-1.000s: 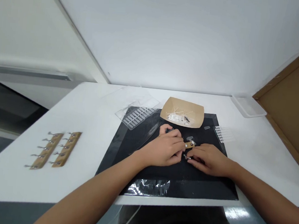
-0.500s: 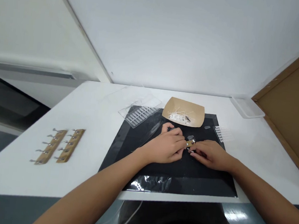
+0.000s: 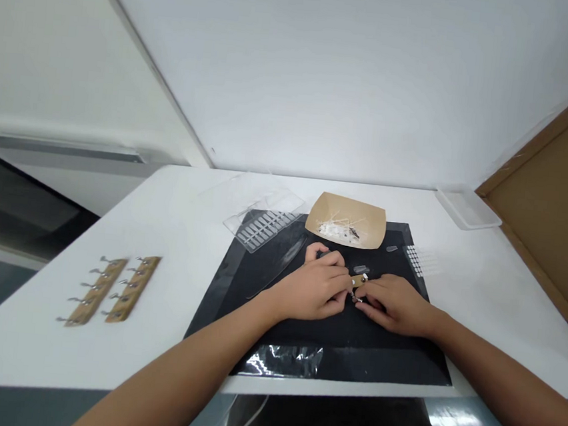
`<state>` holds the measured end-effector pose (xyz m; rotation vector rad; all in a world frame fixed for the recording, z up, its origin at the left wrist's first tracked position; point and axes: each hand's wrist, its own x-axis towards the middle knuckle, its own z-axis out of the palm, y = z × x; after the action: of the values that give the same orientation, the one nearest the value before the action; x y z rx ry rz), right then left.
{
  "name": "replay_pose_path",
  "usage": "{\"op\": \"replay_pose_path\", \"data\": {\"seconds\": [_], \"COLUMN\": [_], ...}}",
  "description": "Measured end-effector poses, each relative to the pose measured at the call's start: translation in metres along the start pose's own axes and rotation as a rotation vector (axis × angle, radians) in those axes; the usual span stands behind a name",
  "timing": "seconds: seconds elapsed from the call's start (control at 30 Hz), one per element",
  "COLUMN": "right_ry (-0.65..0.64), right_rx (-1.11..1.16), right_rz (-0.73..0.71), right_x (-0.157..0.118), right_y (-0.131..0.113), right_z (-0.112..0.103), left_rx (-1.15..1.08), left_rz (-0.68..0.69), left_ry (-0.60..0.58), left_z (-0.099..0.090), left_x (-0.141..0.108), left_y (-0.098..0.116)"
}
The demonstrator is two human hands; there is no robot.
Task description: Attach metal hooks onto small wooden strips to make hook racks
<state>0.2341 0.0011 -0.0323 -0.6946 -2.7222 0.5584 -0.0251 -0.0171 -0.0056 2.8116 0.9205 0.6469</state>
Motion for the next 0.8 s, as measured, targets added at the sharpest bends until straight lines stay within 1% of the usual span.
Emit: {"op": "replay_pose_path", "data": {"seconds": [0.3, 0.8], "right_ry": [-0.007, -0.003], "right_rx": [0.013, 0.016], "right_rz": [-0.014, -0.009], "right_x": [-0.0013, -0.0011], "right_y": [-0.0005, 0.0002], "right_z": [0.0005, 0.0015], "left_rx": [0.004, -0.007], "left_rz": [-0.001, 0.016], "left_ry": [0.072, 0.088], "left_z": [-0.0004, 0.0024], "left_x": [-0.0006, -0.0009], "left_y": [-0.0020, -0.0030]}}
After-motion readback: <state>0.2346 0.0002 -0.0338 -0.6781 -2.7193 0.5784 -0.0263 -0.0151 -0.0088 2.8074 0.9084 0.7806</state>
